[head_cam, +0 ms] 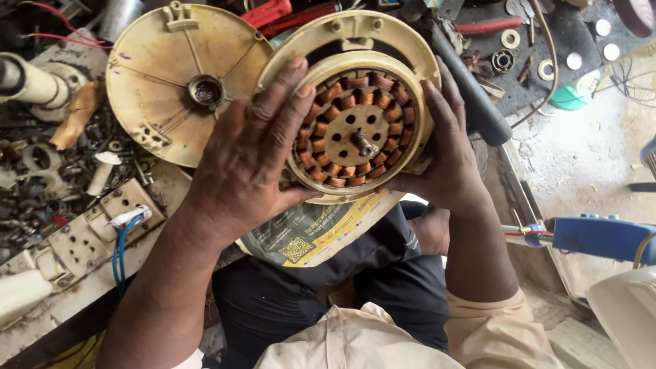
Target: The person uses a screwdriver to adjust a small white plastic component, then fits a beige plastic ring onto a circular motor stator with copper windings. They repeatedly align and press the ring into place while inspecting the assembly.
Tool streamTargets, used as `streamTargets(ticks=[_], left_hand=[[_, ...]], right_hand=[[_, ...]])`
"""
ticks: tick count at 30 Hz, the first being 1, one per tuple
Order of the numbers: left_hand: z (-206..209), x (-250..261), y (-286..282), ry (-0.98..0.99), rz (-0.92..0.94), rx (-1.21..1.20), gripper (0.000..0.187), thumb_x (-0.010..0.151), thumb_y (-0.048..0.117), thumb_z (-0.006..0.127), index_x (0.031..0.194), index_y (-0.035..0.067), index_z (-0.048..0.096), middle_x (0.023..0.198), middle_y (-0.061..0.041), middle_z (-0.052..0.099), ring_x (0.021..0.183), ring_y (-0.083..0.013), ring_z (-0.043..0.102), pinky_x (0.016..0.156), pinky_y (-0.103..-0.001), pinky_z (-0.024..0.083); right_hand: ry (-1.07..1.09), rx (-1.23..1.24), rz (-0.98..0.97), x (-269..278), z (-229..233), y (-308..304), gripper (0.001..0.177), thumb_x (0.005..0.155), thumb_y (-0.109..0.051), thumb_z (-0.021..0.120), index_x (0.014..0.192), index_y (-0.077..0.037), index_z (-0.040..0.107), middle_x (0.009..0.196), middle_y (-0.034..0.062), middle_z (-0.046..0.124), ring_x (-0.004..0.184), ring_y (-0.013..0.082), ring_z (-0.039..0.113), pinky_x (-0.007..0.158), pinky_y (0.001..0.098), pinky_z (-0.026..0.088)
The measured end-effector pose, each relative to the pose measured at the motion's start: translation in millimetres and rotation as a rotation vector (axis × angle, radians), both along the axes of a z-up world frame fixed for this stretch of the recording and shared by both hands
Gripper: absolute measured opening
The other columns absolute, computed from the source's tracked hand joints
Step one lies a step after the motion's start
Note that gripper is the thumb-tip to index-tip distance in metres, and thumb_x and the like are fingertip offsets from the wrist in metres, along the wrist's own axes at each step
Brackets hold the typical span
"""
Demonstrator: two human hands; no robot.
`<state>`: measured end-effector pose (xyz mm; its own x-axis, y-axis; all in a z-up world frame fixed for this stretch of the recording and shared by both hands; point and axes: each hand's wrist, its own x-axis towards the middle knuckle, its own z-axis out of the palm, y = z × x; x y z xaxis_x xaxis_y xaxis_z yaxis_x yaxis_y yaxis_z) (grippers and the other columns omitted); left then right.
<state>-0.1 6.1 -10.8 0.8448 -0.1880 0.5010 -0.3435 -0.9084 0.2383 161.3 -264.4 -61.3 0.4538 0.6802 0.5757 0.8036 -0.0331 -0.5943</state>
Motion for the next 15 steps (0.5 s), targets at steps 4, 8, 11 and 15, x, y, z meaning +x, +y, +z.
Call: streamTargets(ticks=[4, 8, 11, 15], left_hand=[[-5, -3, -2, -0.014, 0.036, 0.006, 0.151, 0.056, 0.061, 0.102, 0.165, 0.017, 0.008, 0.170, -0.010, 0.014, 0.152, -0.0361, 0.033, 0.125, -0.056, 0.035], [-1, -7, -4, 0.004, 0.081, 0.052, 0.149, 0.060, 0.063, 0.102, 0.167, 0.019, 0.009, 0.173, -0.009, 0.017, 0.161, -0.0385, 0.018, 0.133, -0.065, 0.020], [-5, -4, -4, -0.027, 0.046, 0.040, 0.145, 0.064, 0.064, 0.096, 0.169, 0.019, 0.007, 0.174, -0.014, 0.015, 0.162, -0.0393, 0.013, 0.134, -0.066, 0.017], [-2, -4, -6, -0.039, 0.093, 0.078, 0.141, 0.068, 0.069, 0.094, 0.168, 0.018, 0.008, 0.172, -0.014, 0.019, 0.160, -0.0391, 0.014, 0.132, -0.067, 0.014]], right_hand=[[0.092, -0.009, 0.033, -3, -3, -2, 0.120, 0.074, -0.041, 0.100, 0.166, -0.013, 0.028, 0.169, 0.0190, 0.024, 0.160, 0.0339, 0.032, 0.130, 0.0455, 0.037], [0.116, 0.013, 0.123, 1, 4, -6, 0.123, 0.071, -0.043, 0.096, 0.167, -0.010, 0.027, 0.171, 0.0197, 0.028, 0.158, 0.0310, 0.031, 0.131, 0.0443, 0.034], [0.231, 0.029, 0.174, 0, 4, -11, 0.110, 0.080, -0.036, 0.092, 0.166, -0.009, 0.029, 0.167, 0.0165, 0.032, 0.159, 0.0276, 0.033, 0.130, 0.0402, 0.032], [0.273, 0.023, 0.200, 2, 8, -11, 0.108, 0.082, -0.034, 0.091, 0.168, -0.009, 0.031, 0.162, 0.0144, 0.037, 0.155, 0.0261, 0.037, 0.131, 0.0400, 0.034]])
